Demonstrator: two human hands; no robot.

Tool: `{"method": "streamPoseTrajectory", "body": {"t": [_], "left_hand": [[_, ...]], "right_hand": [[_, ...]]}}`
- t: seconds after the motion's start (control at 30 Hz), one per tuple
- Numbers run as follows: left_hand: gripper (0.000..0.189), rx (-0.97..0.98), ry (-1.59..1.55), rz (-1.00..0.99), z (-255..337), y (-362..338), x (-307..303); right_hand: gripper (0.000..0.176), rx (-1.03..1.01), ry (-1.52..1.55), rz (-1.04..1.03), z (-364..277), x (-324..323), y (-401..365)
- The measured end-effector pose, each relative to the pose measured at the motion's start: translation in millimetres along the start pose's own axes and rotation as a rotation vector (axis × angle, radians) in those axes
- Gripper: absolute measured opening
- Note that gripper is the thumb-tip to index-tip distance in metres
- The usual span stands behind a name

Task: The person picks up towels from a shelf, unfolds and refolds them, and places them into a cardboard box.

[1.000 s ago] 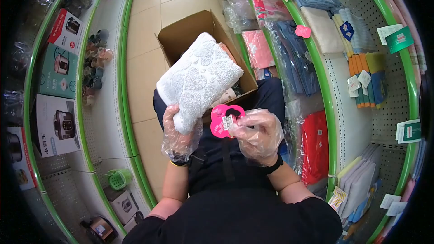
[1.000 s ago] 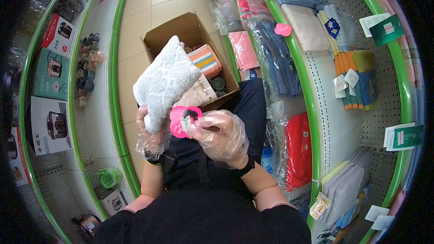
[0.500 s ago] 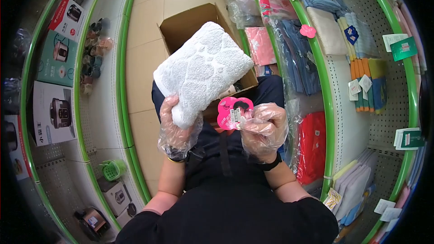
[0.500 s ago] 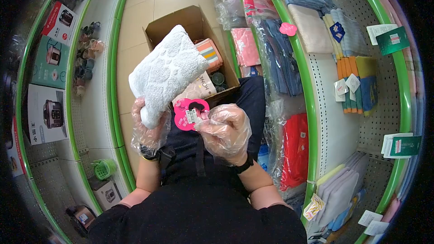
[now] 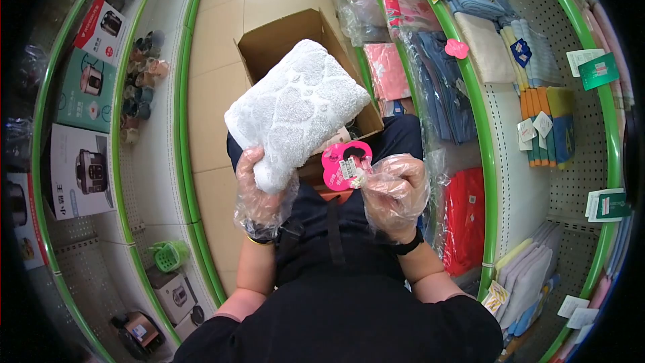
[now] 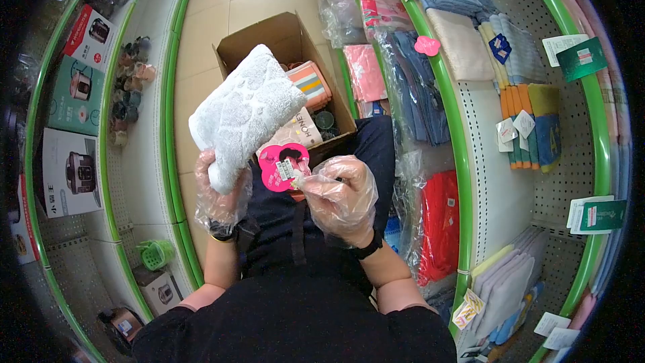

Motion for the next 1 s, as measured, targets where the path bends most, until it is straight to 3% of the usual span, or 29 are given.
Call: {"method": "streamPoseTrajectory", "body": {"t": [0.17,0.27,0.37,0.43,0.47,0.5,0.53,0.57,0.6,0.63,0.67,0.77,0.87,1.0], "left_hand": [[0.049,0.033,0.002,-0.046,-0.8,2.0,5.4],[0.052,0.074,0.094,-0.008,3.1,-1.3,13.0],[0.047,0.059,0.351,0.047,10.1,-4.0,0.1],[0.043,0.131,0.432,0.062,16.9,-9.0,-1.3],[0.052,0.091,0.608,-0.01,16.3,-8.7,2.5],[0.063,0.051,0.784,-0.081,15.3,-9.5,5.0],[0.069,0.075,0.787,-0.28,8.9,-8.0,12.7],[0.069,0.079,0.788,-0.28,6.5,-6.5,8.6],[0.071,0.086,0.983,-0.266,0.2,-4.9,3.9],[0.073,0.09,1.18,-0.25,-2.8,-4.7,5.5],[0.073,0.09,1.181,-0.25,-2.0,-5.6,7.1],[0.062,0.015,1.078,-0.304,-3.5,-10.9,15.1],[0.046,-0.005,1.037,-0.424,-4.2,-13.5,35.5],[0.035,0.042,1.109,-0.415,-2.8,-12.6,43.6]], "right_hand": [[0.03,0.0,0.003,-0.028,-0.5,-1.1,2.5],[0.025,-0.068,-0.251,-0.007,14.0,-10.1,6.5],[0.03,0.521,0.175,0.143,73.1,-12.2,-1.5],[0.043,0.668,0.535,0.004,99.6,-1.1,-5.4],[0.059,0.844,0.704,-0.108,106.8,9.2,-14.3],[0.063,0.904,1.003,-0.235,112.0,21.1,-24.7],[0.059,1.004,1.062,-0.256,112.4,23.5,-33.0],[0.057,1.105,1.121,-0.277,108.5,25.3,-43.1],[0.057,1.104,1.123,-0.278,102.7,23.6,-47.2],[0.055,0.976,1.062,-0.279,87.9,19.5,-37.8],[0.057,0.849,0.998,-0.278,77.2,15.0,-28.5],[0.065,0.993,0.841,-0.253,86.3,14.1,-26.8],[0.059,0.975,0.803,-0.123,87.8,8.8,-25.7],[0.056,0.964,0.808,-0.109,86.9,4.1,-24.1]]}}
Point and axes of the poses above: each hand's wrist, its own y-axis towards the middle knuckle, its own x-axis out of the palm, z = x × y, the point moved 7 cm from there along y, towards the middle knuckle, and after that the axes turned 3 degrees about -y, right-handed, at the moved point
